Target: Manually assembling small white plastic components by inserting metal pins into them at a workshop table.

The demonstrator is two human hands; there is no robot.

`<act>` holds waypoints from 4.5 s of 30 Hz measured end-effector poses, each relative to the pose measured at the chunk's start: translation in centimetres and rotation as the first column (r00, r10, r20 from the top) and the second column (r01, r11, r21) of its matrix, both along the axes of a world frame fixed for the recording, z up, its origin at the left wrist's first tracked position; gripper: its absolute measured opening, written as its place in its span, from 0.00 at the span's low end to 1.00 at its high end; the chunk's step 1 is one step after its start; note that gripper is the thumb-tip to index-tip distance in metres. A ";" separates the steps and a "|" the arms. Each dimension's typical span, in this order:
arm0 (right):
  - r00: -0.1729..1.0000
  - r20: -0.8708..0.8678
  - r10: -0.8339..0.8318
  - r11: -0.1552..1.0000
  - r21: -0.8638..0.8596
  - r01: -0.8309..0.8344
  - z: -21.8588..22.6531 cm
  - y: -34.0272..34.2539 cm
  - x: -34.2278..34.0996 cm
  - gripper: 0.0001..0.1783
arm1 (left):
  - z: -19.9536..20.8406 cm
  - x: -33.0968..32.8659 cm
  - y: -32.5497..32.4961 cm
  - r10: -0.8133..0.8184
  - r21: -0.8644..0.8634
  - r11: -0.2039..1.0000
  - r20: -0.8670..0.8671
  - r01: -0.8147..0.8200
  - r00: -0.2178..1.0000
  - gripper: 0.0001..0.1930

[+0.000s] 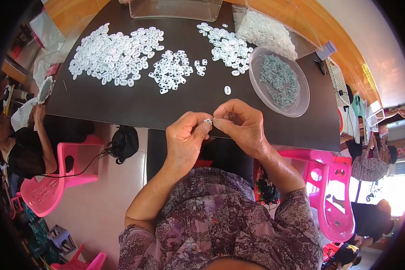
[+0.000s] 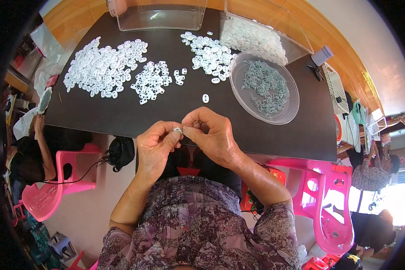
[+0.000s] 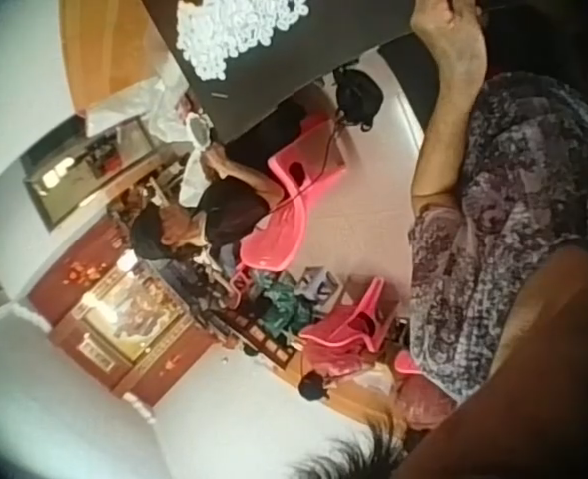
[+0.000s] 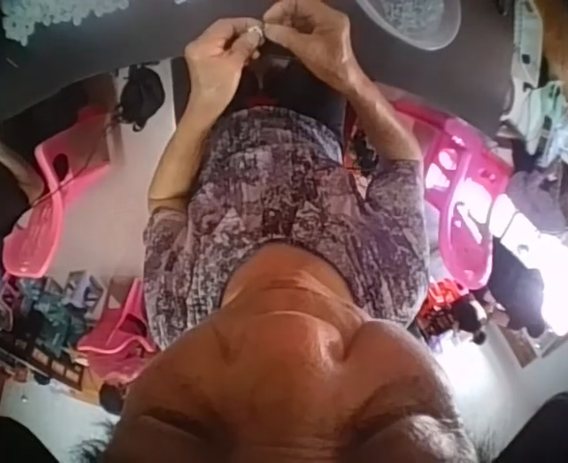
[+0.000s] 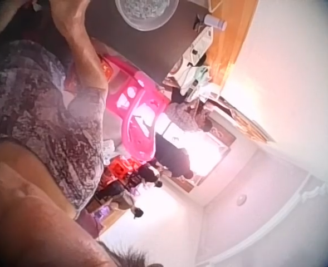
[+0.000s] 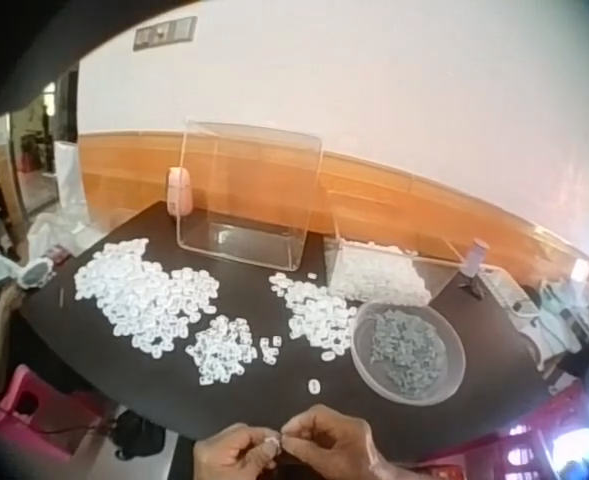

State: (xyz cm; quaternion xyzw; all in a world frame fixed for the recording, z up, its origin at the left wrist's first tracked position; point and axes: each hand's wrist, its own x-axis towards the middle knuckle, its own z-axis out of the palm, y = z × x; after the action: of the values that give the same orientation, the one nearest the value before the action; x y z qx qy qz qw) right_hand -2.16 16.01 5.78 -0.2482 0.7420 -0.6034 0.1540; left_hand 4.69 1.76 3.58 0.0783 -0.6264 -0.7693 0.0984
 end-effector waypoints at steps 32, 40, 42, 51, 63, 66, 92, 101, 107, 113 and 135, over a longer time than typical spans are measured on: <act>0.999 0.007 0.038 0.999 -0.004 -0.038 -1.2 -0.6 0.6 0.05 | -0.7 0.6 -0.3 0.053 -0.418 0.895 -0.249 -0.157 0.967 0.05; 0.997 0.032 0.071 0.997 -0.040 -0.069 -1.7 -0.7 0.0 0.05 | -0.7 0.1 -0.8 0.029 -0.178 0.984 0.026 -0.024 0.999 0.03; 0.995 0.047 0.083 0.995 -0.054 -0.080 -1.9 -0.8 -0.2 0.05 | -1.0 0.0 -0.9 0.036 -0.142 0.989 0.026 -0.032 0.999 0.03; 0.998 -0.036 0.057 0.998 -0.006 -0.057 -2.9 -0.7 -0.1 0.03 | -1.2 0.1 -0.3 0.061 -0.110 0.992 0.028 -0.058 0.998 0.05; 0.946 -0.325 0.019 0.996 0.091 0.011 -3.2 -1.8 0.4 0.02 | -2.2 0.2 -0.4 0.092 -0.398 0.895 -0.275 -0.200 0.957 0.28; 0.936 -0.350 0.035 0.996 0.089 -0.004 -3.5 -1.9 0.4 0.02 | -2.3 0.0 -0.5 0.085 -0.481 0.837 -0.360 -0.262 0.929 0.29; 0.495 -0.869 -0.004 0.773 0.312 0.553 -3.3 -0.7 -3.8 0.04 | -2.0 0.0 -2.0 0.019 0.131 0.991 -0.014 -0.017 1.000 0.08; 0.505 -0.858 0.090 0.666 0.429 0.611 -4.2 -1.3 -5.6 0.08 | -2.2 0.1 -2.3 0.035 0.196 0.980 -0.015 -0.031 0.999 0.08; 0.627 -0.779 -0.032 0.849 0.309 0.428 -3.5 -0.9 -5.1 0.07 | -1.8 0.1 -2.4 0.046 0.209 0.977 0.024 -0.050 0.999 0.08; 0.977 0.168 -0.128 0.991 0.056 0.120 -1.3 -1.3 -3.5 0.09 | -1.4 -0.2 -2.0 0.047 0.225 0.973 0.020 -0.050 0.999 0.10; 0.967 0.201 -0.156 0.966 -0.171 0.191 -2.1 -3.2 -0.5 0.08 | -1.8 -0.1 -0.7 0.138 0.248 0.960 -0.003 -0.133 0.990 0.13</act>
State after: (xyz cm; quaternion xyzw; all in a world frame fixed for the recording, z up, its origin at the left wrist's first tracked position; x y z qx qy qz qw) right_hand -2.63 12.81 3.64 -0.1380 0.6826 -0.7029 0.1448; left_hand 4.54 1.03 1.79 0.1249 -0.5177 -0.8336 0.1467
